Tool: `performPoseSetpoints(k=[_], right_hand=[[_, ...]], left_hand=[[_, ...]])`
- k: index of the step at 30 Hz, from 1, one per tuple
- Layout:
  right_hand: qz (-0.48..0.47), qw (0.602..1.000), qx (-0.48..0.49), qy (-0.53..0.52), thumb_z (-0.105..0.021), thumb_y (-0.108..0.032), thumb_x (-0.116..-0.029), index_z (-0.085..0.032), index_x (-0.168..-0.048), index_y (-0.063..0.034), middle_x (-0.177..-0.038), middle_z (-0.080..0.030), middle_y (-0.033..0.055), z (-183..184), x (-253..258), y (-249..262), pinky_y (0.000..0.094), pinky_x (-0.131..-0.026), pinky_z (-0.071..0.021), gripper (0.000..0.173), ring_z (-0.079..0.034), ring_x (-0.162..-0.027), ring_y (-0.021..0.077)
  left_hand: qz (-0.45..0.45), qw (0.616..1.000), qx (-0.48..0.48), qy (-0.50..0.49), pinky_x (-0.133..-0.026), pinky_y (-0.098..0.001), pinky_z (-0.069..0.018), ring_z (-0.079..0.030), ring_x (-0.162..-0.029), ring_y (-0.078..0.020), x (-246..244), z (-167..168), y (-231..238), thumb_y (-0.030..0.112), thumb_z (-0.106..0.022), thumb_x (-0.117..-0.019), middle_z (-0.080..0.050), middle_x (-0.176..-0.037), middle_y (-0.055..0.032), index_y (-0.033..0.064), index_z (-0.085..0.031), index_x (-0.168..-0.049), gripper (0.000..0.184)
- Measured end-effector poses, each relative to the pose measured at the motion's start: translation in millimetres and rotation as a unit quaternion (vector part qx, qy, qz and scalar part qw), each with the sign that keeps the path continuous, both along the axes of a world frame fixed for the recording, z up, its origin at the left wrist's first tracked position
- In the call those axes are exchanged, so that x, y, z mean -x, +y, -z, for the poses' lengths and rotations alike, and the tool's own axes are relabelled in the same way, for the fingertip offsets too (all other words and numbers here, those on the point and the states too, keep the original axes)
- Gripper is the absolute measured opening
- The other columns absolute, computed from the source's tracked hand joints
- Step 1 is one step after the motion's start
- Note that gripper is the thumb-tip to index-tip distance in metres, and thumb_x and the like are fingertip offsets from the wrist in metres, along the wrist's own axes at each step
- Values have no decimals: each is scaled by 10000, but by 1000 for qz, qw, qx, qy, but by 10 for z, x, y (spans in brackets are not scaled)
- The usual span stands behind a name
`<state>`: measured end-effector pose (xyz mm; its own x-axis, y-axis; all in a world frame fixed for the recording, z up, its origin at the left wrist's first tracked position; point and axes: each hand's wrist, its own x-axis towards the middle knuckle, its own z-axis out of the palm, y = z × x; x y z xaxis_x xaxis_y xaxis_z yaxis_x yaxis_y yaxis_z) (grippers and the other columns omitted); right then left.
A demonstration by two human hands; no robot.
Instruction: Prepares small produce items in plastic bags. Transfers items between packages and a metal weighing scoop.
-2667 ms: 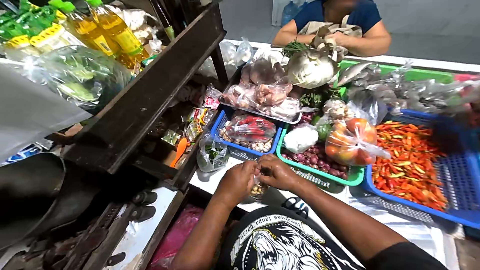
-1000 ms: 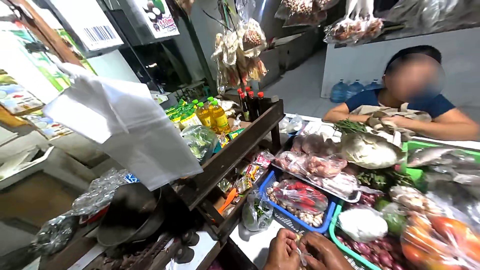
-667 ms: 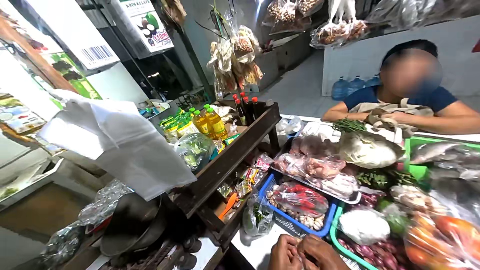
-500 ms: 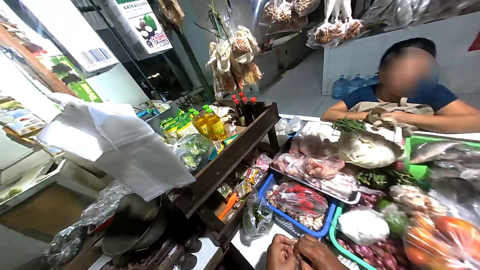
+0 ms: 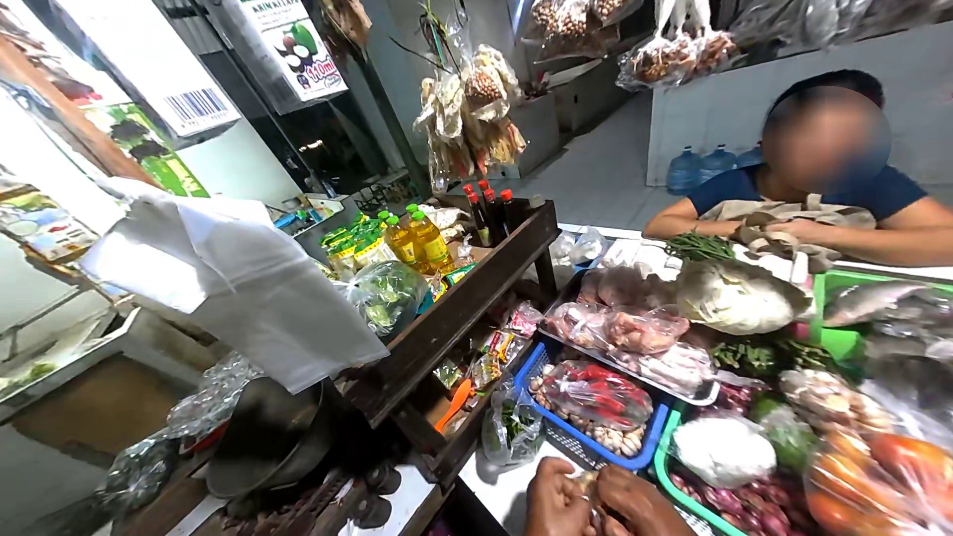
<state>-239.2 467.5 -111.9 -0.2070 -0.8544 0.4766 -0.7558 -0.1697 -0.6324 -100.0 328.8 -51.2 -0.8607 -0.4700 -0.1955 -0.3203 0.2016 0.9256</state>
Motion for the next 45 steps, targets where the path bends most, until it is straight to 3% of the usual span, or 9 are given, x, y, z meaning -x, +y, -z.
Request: performPoseSetpoints(k=[3, 8, 15, 21, 27, 33, 39, 43, 45], right_hand=[[29, 1000, -7, -6, -639, -219, -941, -687, -904, -108, -949, -689, 77, 38, -77, -14, 428, -899, -554, 127, -666, -993, 235], [40, 998, -39, -37, -683, -297, -959, -697, -1044, -114, -1040, -703, 81, -104, -119, -47, 440, -928, -569, 202, -678, -1036, 233], [95, 994, -26, 55, -643, -351, -962, -709, -999, -162, -995, -714, 37, 11, -162, -2, 412, -884, -586, 204, -684, -1015, 209], [178, 979, -17, 94, -593, -390, -965, -668, -897, -130, -892, -683, 56, 50, -137, 128, 398, -796, -603, 279, -696, -916, 217], [207, 975, 4, 78, -523, -314, -955, -661, -887, -144, -919, -683, 33, 156, -102, 226, 374, -817, -589, 230, -680, -947, 189], [208, 977, 6, 52, -470, -343, -1010, -645, -912, -107, -911, -673, 75, 124, -175, 175, 400, -799, -593, 310, -681, -919, 225], [262, 964, -13, -32, -482, -235, -976, -639, -946, -90, -910, -668, 80, 83, -251, 191, 400, -785, -584, 216, -677, -898, 222], [224, 973, -43, -42, -512, -157, -973, -686, -1204, -116, -1173, -722, 66, -32, -211, 222, 422, -998, -554, 293, -676, -1139, 223], [225, 972, -58, -36, -515, -168, -978, -720, -1083, -122, -1081, -732, 58, -59, -179, 217, 426, -960, -561, 236, -685, -1083, 217]], left_hand=[[-121, 988, -98, 9, -638, -451, -645, -715, -684, -267, -80, 144, 1, -36, -636, -882, -698, -906, -154, -40, -492, -1303, 445], [-2, 998, 42, 46, -622, -368, -614, -672, -661, -170, -102, 120, -89, 0, -688, -818, -682, -840, -61, 12, -619, -1173, 362], [186, 940, 267, -100, -924, -410, -581, -687, -1015, -229, 78, -199, -108, 107, -672, -872, -687, -1121, -123, 58, -655, -1208, 340], [223, 918, 308, -109, -910, -451, -589, -702, -1023, -250, 287, -257, 105, 152, -667, -897, -694, -1113, -119, 65, -639, -1194, 311], [-30, 998, -56, -20, -613, -375, -637, -703, -643, -196, 243, 24, 232, 23, -588, -943, -697, -892, -114, -8, -549, -1247, 308], [124, 969, 211, 14, -820, -352, -598, -683, -880, -161, 199, -27, 143, 114, -639, -896, -691, -1022, -80, 51, -679, -1130, 246], [-24, 997, 21, 64, -562, -388, -637, -698, -587, -197, 116, 147, 150, 19, -519, -964, -712, -821, -87, -2, -601, -1078, 142], [30, 976, 193, 91, -575, -302, -590, -643, -616, -101, 13, 104, 126, 133, -630, -908, -679, -817, -19, 27, -635, -1098, 218], [59, 945, 316, 59, -633, -341, -598, -662, -681, -130, -54, 64, 164, 269, -751, -848, -684, -830, -40, 44, -686, -997, 277]])
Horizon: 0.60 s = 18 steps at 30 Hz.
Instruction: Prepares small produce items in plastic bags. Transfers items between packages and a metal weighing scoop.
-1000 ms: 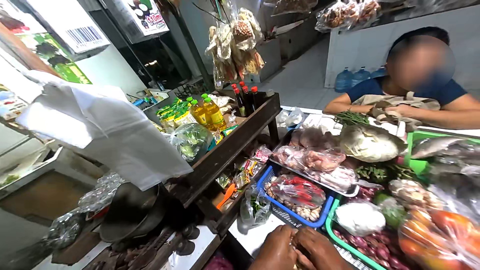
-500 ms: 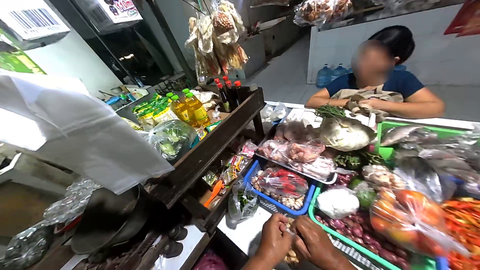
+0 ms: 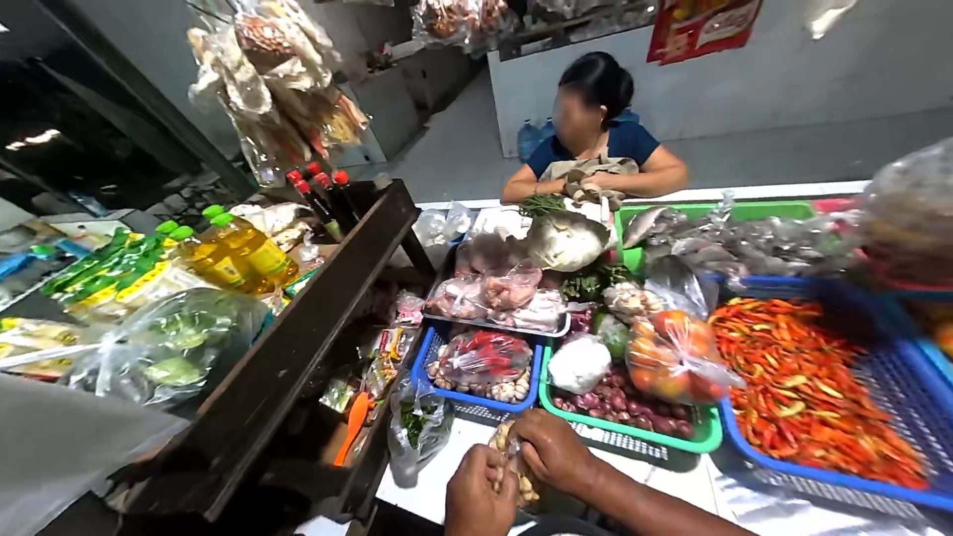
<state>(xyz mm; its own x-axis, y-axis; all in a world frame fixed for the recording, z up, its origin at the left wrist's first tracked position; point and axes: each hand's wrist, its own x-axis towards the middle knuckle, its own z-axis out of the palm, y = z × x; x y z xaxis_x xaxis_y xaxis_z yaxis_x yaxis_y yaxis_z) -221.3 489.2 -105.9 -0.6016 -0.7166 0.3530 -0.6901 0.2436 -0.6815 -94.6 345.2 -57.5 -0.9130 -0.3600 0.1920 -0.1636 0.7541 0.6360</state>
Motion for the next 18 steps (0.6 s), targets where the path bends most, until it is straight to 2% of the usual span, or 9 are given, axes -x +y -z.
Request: performPoseSetpoints(k=[1, 3, 4, 5, 8, 11, 13, 15, 18], right_hand=[[8, 1000, -16, -20, -505, -181, -985, -711, -1025, -109, -1020, -727, 67, -48, 3, 2, 434, -916, -573, 223, -695, -1029, 220], [24, 995, -51, -83, -478, -196, -997, -687, -1010, -82, -943, -714, 99, -167, 1, 0, 464, -839, -582, 237, -709, -937, 246], [25, 992, -60, -106, -473, -208, -1002, -682, -1016, -84, -923, -711, 102, -204, -7, -8, 468, -815, -582, 243, -710, -910, 248], [16, 991, -59, -123, -475, -208, -999, -683, -1016, -83, -911, -709, 103, -228, -15, -15, 472, -803, -580, 243, -710, -896, 248], [-64, 985, -10, -162, -457, -175, -1015, -701, -1061, -73, -936, -723, 94, -224, 34, 12, 459, -818, -576, 269, -708, -897, 219], [-137, 973, -22, -186, -411, -84, -1025, -673, -1291, -114, -1125, -738, 84, -248, 152, 16, 430, -948, -569, 375, -711, -1021, 189], [-171, 971, -84, -144, -525, -65, -987, -722, -1263, -158, -1198, -708, 116, -301, 201, -18, 471, -1006, -534, 352, -672, -1117, 245], [-188, 969, -132, -90, -648, -180, -956, -737, -1201, -212, -1193, -625, 136, -336, 242, -71, 501, -916, -557, 262, -633, -1074, 280], [-183, 975, -122, -25, -713, -276, -930, -747, -1088, -169, -1166, -632, 136, -373, 273, -133, 505, -916, -555, 194, -625, -1083, 300]], left_hand=[[11, 999, 38, -33, -681, -381, -613, -687, -738, -167, -21, -12, 30, 345, -788, -830, -700, -882, -67, 49, -707, -999, 351], [15, 989, 78, -124, -784, -434, -620, -709, -888, -224, -5, -25, 100, 488, -827, -789, -699, -1048, -98, 72, -715, -1115, 541], [10, 984, 89, -152, -807, -448, -617, -709, -935, -245, 17, -29, 126, 476, -830, -782, -689, -1103, -111, 73, -707, -1156, 563], [6, 983, 98, -157, -809, -456, -616, -712, -948, -259, 31, -22, 135, 401, -810, -805, -687, -1120, -124, 64, -705, -1159, 500], [11, 989, 101, -106, -811, -452, -614, -714, -918, -249, 22, 25, 79, 186, -710, -865, -709, -1017, -105, 68, -740, -1038, 212], [49, 991, 93, -80, -882, -452, -587, -701, -967, -250, -37, 82, -71, 128, -639, -896, -719, -995, -85, 80, -749, -1008, 164], [84, 989, 109, -53, -924, -457, -573, -703, -1007, -257, -42, 115, -171, 113, -608, -926, -733, -1019, -89, 74, -761, -1031, 190], [112, 983, 145, -27, -939, -444, -569, -695, -1036, -245, -5, 145, -299, 126, -588, -946, -739, -1048, -63, 96, -763, -1047, 203], [155, 972, 174, 10, -928, -466, -574, -686, -1056, -255, 29, 113, -445, 81, -647, -899, -738, -1075, -53, 113, -753, -1016, 161]])
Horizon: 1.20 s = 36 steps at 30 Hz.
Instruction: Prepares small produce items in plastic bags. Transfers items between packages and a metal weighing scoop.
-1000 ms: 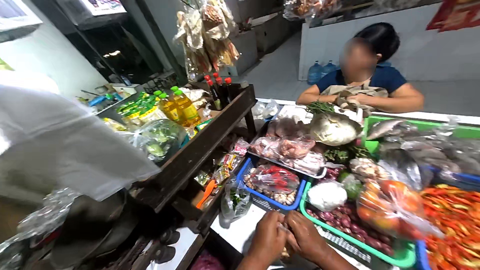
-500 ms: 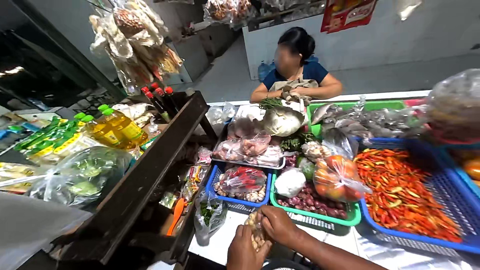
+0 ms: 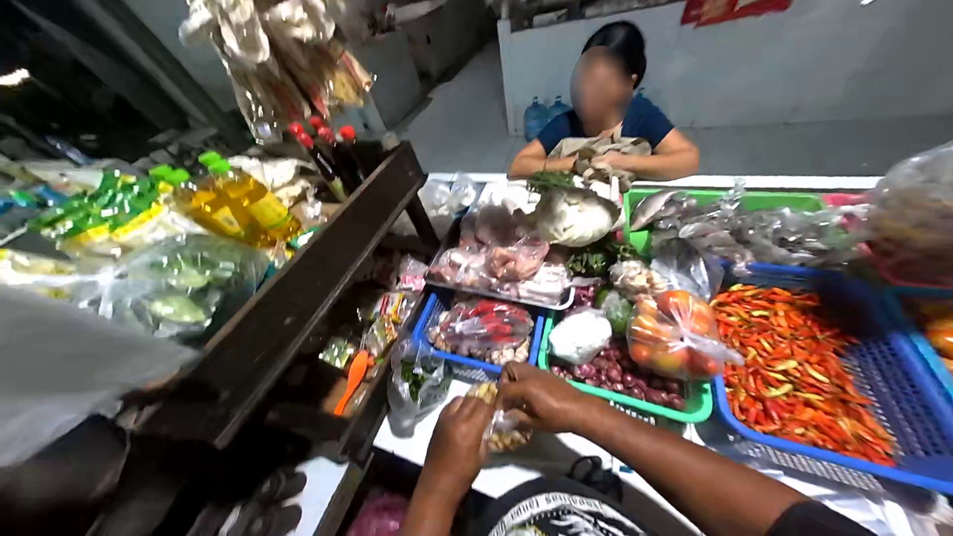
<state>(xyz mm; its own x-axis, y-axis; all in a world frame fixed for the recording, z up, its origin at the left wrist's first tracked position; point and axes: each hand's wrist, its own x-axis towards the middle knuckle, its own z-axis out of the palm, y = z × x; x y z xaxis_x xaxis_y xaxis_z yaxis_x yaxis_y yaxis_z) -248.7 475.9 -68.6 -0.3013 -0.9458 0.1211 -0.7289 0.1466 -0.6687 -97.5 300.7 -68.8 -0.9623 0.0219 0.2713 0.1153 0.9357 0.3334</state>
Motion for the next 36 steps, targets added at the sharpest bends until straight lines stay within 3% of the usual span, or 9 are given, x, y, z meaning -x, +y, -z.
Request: performPoseSetpoints(k=[6, 11, 16, 19, 21, 26, 28, 31, 36], right_hand=[[78, 997, -8, -6, -560, -325, -1027, -721, -1040, -82, -1142, -667, 116, 245, -38, -77, 422, -1006, -529, 292, -633, -1127, 244], [201, 971, 100, -78, -475, -262, -1032, -688, -941, -48, -1062, -675, 113, 481, 44, -7, 399, -952, -528, 316, -640, -1070, 209], [134, 990, 16, -27, -668, -416, -962, -603, -1404, -149, -1285, -680, 78, 250, -104, -164, 465, -1086, -495, 520, -628, -1220, 232], [142, 990, 26, -7, -624, -319, -982, -740, -1170, -157, -1064, -728, 57, 216, -95, -254, 434, -950, -561, 274, -688, -1025, 203], [136, 990, 38, 29, -615, -303, -984, -752, -1048, -151, -974, -715, 41, 138, -91, -269, 403, -904, -567, 214, -683, -962, 186], [184, 982, -16, -36, -657, -205, -907, -447, -1533, -128, -1021, -706, 100, 7, -53, -256, 476, -880, -573, 664, -685, -908, 246], [198, 979, -10, -51, -646, -232, -913, -654, -1340, -142, -1039, -730, 76, 32, -45, -230, 460, -880, -576, 437, -696, -931, 216], [178, 983, 31, -17, -625, -242, -924, -722, -1012, -127, -972, -686, 52, 11, -75, -239, 413, -829, -569, 174, -663, -906, 188], [167, 982, 80, -47, -595, -213, -962, -662, -978, -84, -874, -682, 47, -170, -81, -259, 353, -708, -576, 146, -660, -756, 144]], left_hand=[[-83, 990, -106, 41, -1012, -451, -540, -670, -1125, -249, -190, 209, -212, 94, -546, -982, -728, -1103, -97, 50, -736, -1024, 199], [-201, 915, -339, 83, -828, -313, -595, -675, -937, -138, -272, 473, -172, 54, -576, -949, -682, -1028, -88, 5, -677, -1031, 139], [-154, 928, -330, 81, -877, -337, -591, -664, -1030, -169, -136, 330, -103, 86, -567, -948, -667, -1123, -108, 4, -654, -1102, 195], [-152, 945, -288, -8, -931, -350, -563, -652, -1087, -162, -55, 133, -82, 150, -669, -893, -668, -1216, -89, 45, -583, -1334, 461], [-140, 958, -246, -49, -940, -387, -570, -677, -1051, -185, -2, 12, -95, 114, -645, -911, -705, -1151, -89, 72, -680, -1235, 329], [-85, 890, -440, 78, -581, -312, -585, -647, -683, -142, 37, -335, -176, -28, -568, -857, -663, -934, -67, 46, -636, -962, 146], [-112, 918, -374, 60, -596, -311, -590, -657, -742, -142, 23, -498, -172, 77, -681, -833, -654, -1058, -59, 83, -626, -1134, 306], [-161, 968, -123, -149, -912, -486, -587, -650, -1118, -281, 94, -599, -83, 406, -814, -833, -534, -1429, -124, 197, -554, -1458, 708], [-137, 973, -112, -146, -876, -459, -571, -688, -941, -241, 139, -710, -122, 162, -579, -988, -701, -1001, -98, 61, -696, -1025, 158]])
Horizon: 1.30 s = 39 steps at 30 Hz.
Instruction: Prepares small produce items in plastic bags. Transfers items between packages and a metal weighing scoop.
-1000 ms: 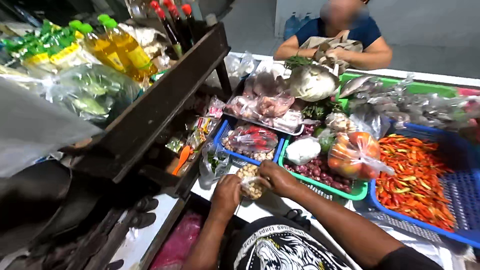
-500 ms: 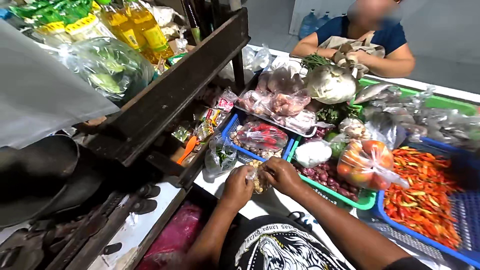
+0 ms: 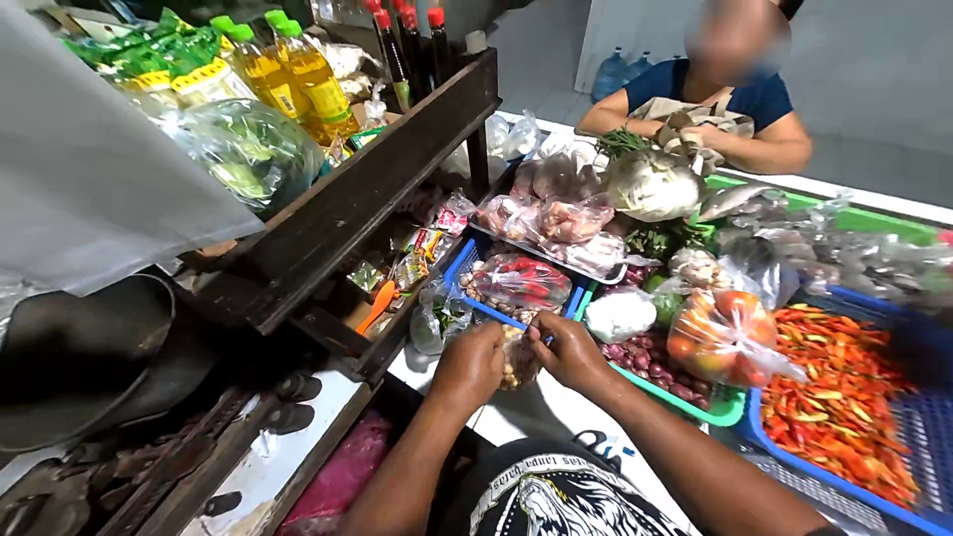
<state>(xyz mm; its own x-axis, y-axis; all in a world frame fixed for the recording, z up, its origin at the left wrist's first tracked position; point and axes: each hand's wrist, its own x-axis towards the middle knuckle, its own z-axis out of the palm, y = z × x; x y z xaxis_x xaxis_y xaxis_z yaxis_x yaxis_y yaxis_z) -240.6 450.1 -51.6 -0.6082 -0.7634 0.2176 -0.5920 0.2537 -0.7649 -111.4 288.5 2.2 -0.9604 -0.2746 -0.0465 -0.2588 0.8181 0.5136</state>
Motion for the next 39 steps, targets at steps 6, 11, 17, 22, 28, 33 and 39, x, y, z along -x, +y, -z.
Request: performPoseSetpoints(k=[6, 11, 17, 22, 28, 33, 39], right_hand=[[-13, 999, -28, 34, -627, -242, -999, -750, -1117, -126, -1013, -736, 30, -160, 71, 15, 351, -896, -591, 206, -702, -923, 126], [7, 991, -70, 110, -566, -228, -1030, -720, -1071, -120, -991, -724, 46, -248, 100, -43, 406, -885, -589, 192, -706, -947, 180], [-18, 990, -56, 127, -510, -479, -1051, -750, -1105, -187, -951, -738, 25, -71, 192, -55, 444, -822, -597, 382, -711, -862, 180], [-128, 982, -112, 87, -659, -625, -913, -766, -1124, -206, -1043, -759, 46, -161, 315, -35, 536, -922, -564, 481, -716, -1002, 226], [-82, 994, 7, 71, -654, -425, -991, -794, -988, -205, -864, -700, -16, -165, 256, -67, 378, -795, -573, 261, -658, -817, 115], [14, 970, 236, -60, -705, -182, -958, -696, -1142, -66, -1030, -704, 50, -460, 230, 30, 324, -718, -603, 218, -673, -821, 133], [-26, 994, 93, -57, -707, -335, -963, -713, -1254, -80, -1257, -709, 73, 343, 37, 147, 370, -1040, -558, 387, -667, -1176, 135]], left_hand=[[0, 1000, 14, -22, -870, -495, -596, -686, -1003, -283, -43, -122, 14, 428, -796, -862, -602, -1329, -132, 149, -558, -1414, 663], [-58, 996, 65, 36, -843, -487, -598, -727, -922, -250, -115, -71, 95, 146, -513, -1002, -737, -995, -93, 90, -712, -1125, 241], [-44, 998, 36, -1, -861, -527, -597, -697, -1004, -299, -120, -30, 97, 547, -765, -857, -627, -1301, -152, 148, -503, -1490, 792], [-51, 997, 2, 60, -831, -448, -590, -706, -859, -193, -83, 31, -5, 220, -560, -1011, -730, -922, -52, 106, -738, -1025, 211], [-46, 998, -14, 42, -850, -420, -574, -681, -891, -196, -103, 123, -38, 256, -614, -992, -698, -982, -65, 96, -695, -1052, 189], [-61, 997, -5, 54, -898, -463, -574, -689, -983, -250, -45, 61, 2, 164, -605, -990, -690, -1079, -117, 61, -676, -1062, 145], [-60, 990, -35, 125, -763, -406, -594, -674, -798, -186, -36, -137, -57, 145, -581, -996, -691, -941, -71, 75, -699, -1046, 147]])
